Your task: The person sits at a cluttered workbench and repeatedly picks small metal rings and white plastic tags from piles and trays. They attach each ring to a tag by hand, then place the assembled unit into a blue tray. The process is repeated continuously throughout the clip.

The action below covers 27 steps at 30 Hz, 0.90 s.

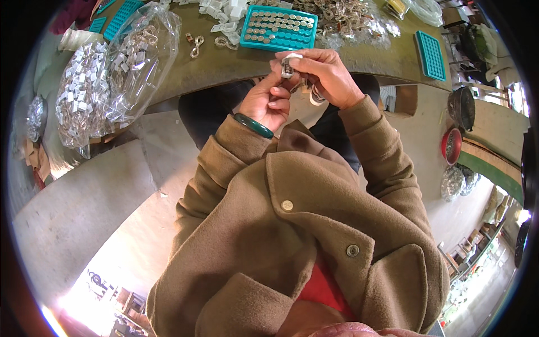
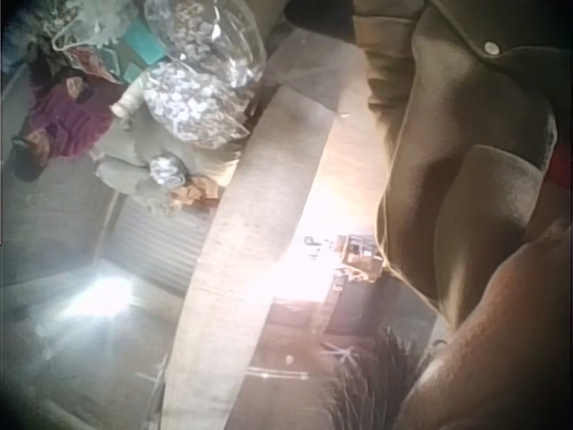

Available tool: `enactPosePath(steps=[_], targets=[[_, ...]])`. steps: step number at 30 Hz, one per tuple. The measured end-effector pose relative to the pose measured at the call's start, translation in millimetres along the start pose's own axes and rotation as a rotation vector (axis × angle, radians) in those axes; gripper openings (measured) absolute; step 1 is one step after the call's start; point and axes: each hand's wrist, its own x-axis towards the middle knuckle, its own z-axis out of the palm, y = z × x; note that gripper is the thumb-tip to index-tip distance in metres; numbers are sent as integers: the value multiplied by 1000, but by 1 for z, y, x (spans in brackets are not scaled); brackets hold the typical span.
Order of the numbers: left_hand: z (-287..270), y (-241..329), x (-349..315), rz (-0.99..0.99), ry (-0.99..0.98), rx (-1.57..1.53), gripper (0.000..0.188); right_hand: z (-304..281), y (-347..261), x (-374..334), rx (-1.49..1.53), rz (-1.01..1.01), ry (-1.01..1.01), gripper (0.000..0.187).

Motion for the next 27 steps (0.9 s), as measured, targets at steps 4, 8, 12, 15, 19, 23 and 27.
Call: enactPosePath(steps=[4,8,12,15,19,23,27], targets=[[2,-2,2,56,82,8,22,1,5,-11,-136,-97,-49,33],[6,-8,2,25,69,71,22,3,15,-16,-839,-523,97,39],[13,-11,0,-58,114,200,22,-9,22,-22,-1023,-745,155,39],[14,-14,1,-81,192,324,22,-15,29,-32,-1099,-728,214,36],[7,-21,6,-19,248,443,18,-16,38,-45,-1127,-703,256,36],[1,-23,9,-12,230,605,24,-35,33,-52,-1183,-802,396,37],[4,-26,13,128,143,757,28,-61,27,-51,-1432,-742,648,32]])
